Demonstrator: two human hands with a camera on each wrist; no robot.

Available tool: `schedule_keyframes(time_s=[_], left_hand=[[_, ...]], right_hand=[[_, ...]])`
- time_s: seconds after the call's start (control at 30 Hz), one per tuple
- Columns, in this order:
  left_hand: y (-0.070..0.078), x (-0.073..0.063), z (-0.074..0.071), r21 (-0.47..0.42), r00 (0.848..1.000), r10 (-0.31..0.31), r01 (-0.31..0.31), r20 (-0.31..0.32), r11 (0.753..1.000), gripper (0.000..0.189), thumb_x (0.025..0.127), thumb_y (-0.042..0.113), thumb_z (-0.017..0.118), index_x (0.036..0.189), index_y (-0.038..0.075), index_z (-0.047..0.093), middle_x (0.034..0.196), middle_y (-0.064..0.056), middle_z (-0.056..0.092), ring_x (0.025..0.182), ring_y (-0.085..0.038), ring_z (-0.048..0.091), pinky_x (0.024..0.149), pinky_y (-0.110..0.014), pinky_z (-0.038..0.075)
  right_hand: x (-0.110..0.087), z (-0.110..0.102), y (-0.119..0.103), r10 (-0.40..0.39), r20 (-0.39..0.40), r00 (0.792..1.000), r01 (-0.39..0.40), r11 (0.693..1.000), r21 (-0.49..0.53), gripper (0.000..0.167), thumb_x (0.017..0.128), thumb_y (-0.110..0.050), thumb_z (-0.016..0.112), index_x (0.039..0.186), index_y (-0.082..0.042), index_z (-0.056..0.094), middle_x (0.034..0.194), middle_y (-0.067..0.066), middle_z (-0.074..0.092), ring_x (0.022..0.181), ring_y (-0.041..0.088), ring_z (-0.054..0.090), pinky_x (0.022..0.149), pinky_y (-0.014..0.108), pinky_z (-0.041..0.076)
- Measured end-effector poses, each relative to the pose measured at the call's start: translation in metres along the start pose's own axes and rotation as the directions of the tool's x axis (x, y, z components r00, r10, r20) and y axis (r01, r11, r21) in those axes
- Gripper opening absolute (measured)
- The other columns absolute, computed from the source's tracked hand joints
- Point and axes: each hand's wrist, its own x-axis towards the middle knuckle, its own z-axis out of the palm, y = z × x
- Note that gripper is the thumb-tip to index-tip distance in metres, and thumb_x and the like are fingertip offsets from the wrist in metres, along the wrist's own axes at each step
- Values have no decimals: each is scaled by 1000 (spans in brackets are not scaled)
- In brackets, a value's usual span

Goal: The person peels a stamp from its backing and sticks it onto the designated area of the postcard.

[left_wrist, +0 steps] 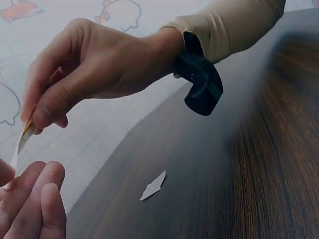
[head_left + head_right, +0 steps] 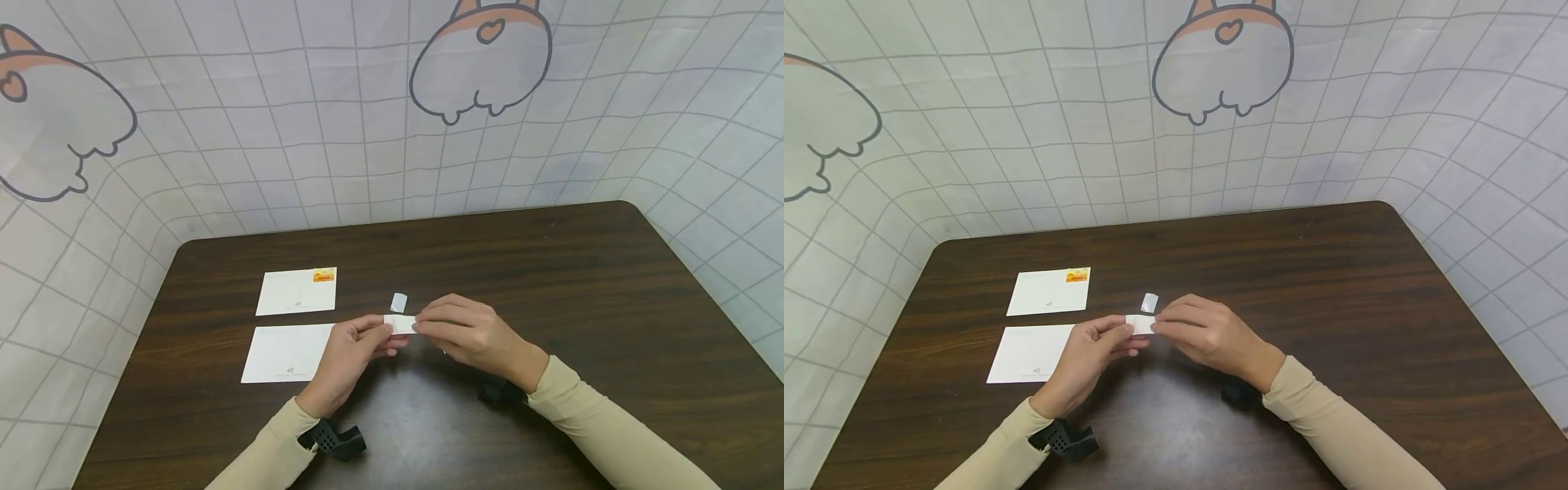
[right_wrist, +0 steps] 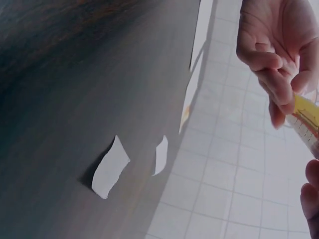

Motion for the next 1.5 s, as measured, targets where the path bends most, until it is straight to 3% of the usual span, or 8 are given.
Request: schedule_keyframes(time_s=[0.27, 0.57, 0.8, 1.0, 1.2, 1.3, 1.43, 1.5], left_hand=[[-1, 0, -1, 22, 999, -12, 13, -37, 1000, 33, 107, 22, 54, 125, -2, 68, 119, -27, 75, 103, -19, 79, 88, -31, 65], [-1, -1, -3, 71, 999, -1, 5, -53, 997, 43, 111, 30, 47, 128, -4, 67, 118, -23, 77, 105, -24, 79, 85, -29, 64], [0, -4, -4, 108, 998, 6, 0, -58, 994, 42, 110, 29, 49, 128, -3, 68, 116, -19, 78, 106, -24, 79, 86, -28, 64], [1, -7, -7, 234, 994, 74, -53, -80, 971, 37, 109, 27, 53, 125, -1, 71, 112, -16, 80, 104, -26, 79, 85, -27, 64], [2, -12, -17, 555, 973, 211, -123, -97, 823, 27, 105, 27, 62, 123, 12, 75, 109, -4, 82, 100, -20, 79, 84, -29, 64], [5, -17, -24, 684, 959, 270, -139, -88, 716, 28, 103, 28, 65, 125, 15, 75, 112, -1, 81, 100, -14, 78, 86, -34, 65], [9, -21, -35, 804, 938, 344, -175, -39, 568, 34, 101, 28, 66, 130, 11, 72, 99, -1, 81, 63, -14, 66, 58, -29, 56], [10, -23, -41, 859, 923, 386, -197, 0, 473, 37, 100, 29, 67, 131, 10, 71, 103, -4, 81, 63, -17, 65, 58, -32, 55]], right_hand=[[4, 5, -1, 40, -72, 997, -38, 999, 32, 16, 101, -9, 64, 98, -1, 78, 94, 7, 75, 81, 17, 72, 72, 26, 61], [5, 9, -5, 255, -127, 959, -245, 965, 87, 20, 100, -16, 65, 94, -4, 80, 81, 2, 76, 67, 8, 67, 58, 21, 56], [6, 10, -8, 467, -94, 879, -451, 879, 152, 9, 87, -2, 77, 92, -9, 81, 75, -1, 75, 62, 6, 60, 55, 16, 49], [12, 10, -11, 641, -45, 766, -625, 760, 179, 15, 83, 0, 80, 90, -14, 82, 77, -2, 78, 63, 3, 64, 57, 16, 53], [19, 10, -15, 801, 72, 595, -794, 572, 203, 7, 89, -10, 79, 92, -16, 82, 81, 0, 80, 63, 2, 68, 56, 20, 56], [22, 12, -14, 848, 136, 511, -854, 483, 194, 4, 90, -15, 79, 92, -17, 82, 84, 0, 81, 65, 2, 69, 58, 22, 57], [25, 14, -12, 881, 195, 431, -898, 400, 183, 3, 90, -19, 80, 92, -19, 82, 86, -1, 81, 69, 5, 71, 62, 23, 58], [27, 16, -11, 892, 219, 396, -914, 360, 187, 3, 89, -19, 80, 92, -19, 82, 86, -1, 81, 70, 7, 72, 64, 24, 58]])
